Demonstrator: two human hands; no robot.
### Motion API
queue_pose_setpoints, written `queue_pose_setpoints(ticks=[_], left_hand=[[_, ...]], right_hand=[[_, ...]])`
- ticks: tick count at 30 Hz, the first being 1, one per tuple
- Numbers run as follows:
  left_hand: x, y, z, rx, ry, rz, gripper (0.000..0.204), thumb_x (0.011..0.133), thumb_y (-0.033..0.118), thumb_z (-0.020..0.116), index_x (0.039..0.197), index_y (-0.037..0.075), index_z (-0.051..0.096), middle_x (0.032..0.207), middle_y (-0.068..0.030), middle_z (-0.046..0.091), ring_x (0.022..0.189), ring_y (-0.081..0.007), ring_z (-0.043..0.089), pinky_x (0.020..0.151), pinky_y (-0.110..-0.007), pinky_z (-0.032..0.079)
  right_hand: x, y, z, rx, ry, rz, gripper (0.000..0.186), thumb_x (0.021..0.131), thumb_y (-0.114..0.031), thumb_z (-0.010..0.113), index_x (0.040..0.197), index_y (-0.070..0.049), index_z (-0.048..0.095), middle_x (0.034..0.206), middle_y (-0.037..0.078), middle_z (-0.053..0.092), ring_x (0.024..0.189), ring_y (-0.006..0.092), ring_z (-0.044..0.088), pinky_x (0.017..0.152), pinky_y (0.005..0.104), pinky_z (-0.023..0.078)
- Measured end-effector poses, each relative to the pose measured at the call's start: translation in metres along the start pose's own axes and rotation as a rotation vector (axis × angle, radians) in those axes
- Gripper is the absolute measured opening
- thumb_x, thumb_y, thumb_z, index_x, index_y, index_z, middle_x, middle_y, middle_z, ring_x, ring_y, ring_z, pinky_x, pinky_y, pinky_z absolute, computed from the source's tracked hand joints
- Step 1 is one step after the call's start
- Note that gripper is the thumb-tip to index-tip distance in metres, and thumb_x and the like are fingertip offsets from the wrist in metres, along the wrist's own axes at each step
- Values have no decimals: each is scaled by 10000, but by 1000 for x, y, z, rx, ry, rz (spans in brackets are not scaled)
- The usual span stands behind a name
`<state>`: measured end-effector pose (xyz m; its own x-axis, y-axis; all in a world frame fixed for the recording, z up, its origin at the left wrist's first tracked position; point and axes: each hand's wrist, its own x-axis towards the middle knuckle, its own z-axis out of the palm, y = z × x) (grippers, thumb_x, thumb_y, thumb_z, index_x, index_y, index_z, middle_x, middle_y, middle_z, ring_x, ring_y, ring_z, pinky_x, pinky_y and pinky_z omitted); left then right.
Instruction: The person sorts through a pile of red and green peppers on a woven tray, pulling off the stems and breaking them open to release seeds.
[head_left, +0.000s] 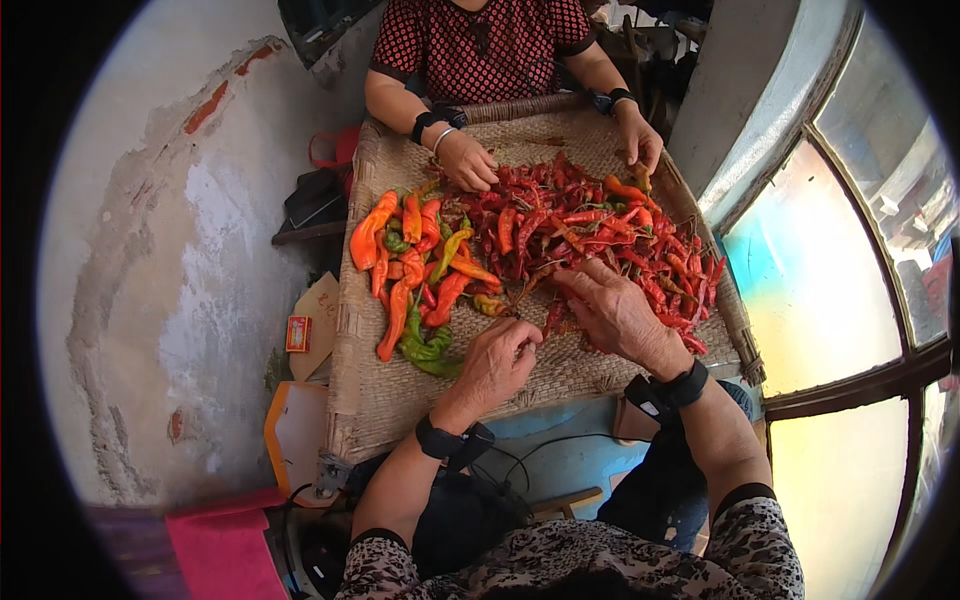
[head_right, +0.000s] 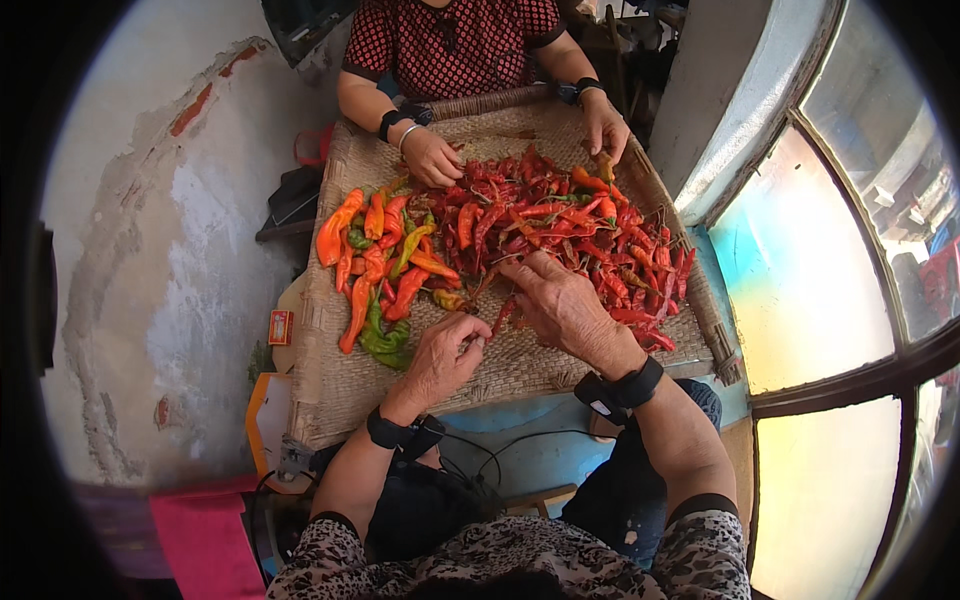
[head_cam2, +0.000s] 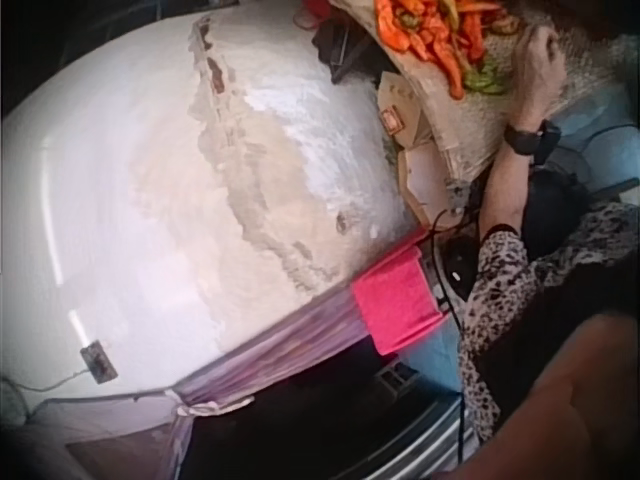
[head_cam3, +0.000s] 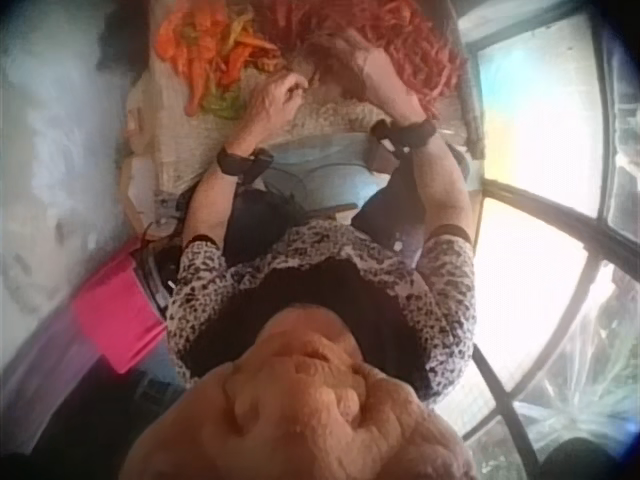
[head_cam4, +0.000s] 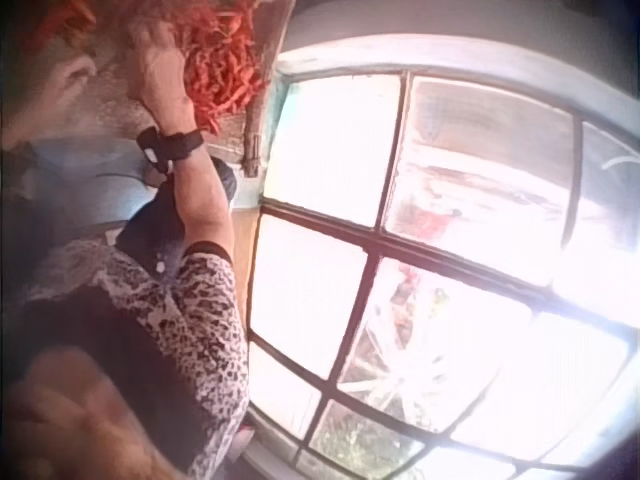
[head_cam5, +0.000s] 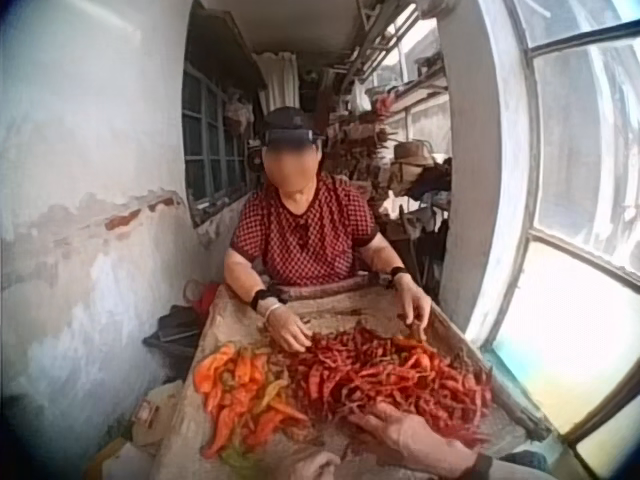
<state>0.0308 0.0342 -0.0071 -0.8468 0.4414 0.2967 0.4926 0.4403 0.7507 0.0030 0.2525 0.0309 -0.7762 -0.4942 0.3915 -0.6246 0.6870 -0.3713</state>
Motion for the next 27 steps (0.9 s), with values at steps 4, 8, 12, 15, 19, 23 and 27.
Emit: queue_pose_setpoints(ticks=[4,8,12,15,19,23,27], left_hand=[[2,3,-5,-216,-19,-79,133,865,42,525,970,4,598,868,-73,639,771,-137,610,684,-307,486],[-1,-9,-9,-438,-45,-237,214,933,105,522,1122,10,555,914,-104,664,850,-169,669,726,-321,525],[-2,-19,-14,-273,75,-212,274,965,191,548,1179,20,551,873,-95,664,773,-165,652,670,-318,517],[3,-19,-11,-171,66,-166,220,946,152,570,1114,11,579,860,-96,661,721,-173,635,646,-319,509],[2,-5,-4,-89,-23,-182,181,912,115,610,1036,-17,620,894,-98,668,778,-164,642,682,-299,517],[-6,-12,-4,115,-21,-67,99,881,60,609,964,9,593,869,-117,640,740,-270,657,643,-363,523],[-8,-8,-1,160,-76,-37,112,875,57,613,972,6,589,878,-128,630,758,-280,655,656,-372,526]], right_hand=[[-16,-4,37,147,-276,-114,314,828,-77,671,1126,-16,594,1055,153,560,899,350,618,729,424,533],[-11,-10,32,183,-344,-40,229,846,-95,672,1014,26,574,888,159,573,772,354,603,695,426,509],[2,-1,7,330,-326,95,213,859,-143,685,957,26,602,783,198,644,743,362,646,666,439,514],[14,15,-15,217,212,234,427,878,-154,682,1249,7,547,851,181,652,755,326,652,663,401,520],[4,51,-33,-141,337,341,505,890,-177,661,1340,-32,484,1070,195,613,905,338,623,744,432,516],[-29,94,-41,-349,412,427,445,926,-258,632,1295,-31,529,1034,171,627,937,305,614,797,428,494],[-75,130,-55,-385,413,708,425,897,-274,629,1217,1,573,1062,243,611,984,400,577,843,476,471]])
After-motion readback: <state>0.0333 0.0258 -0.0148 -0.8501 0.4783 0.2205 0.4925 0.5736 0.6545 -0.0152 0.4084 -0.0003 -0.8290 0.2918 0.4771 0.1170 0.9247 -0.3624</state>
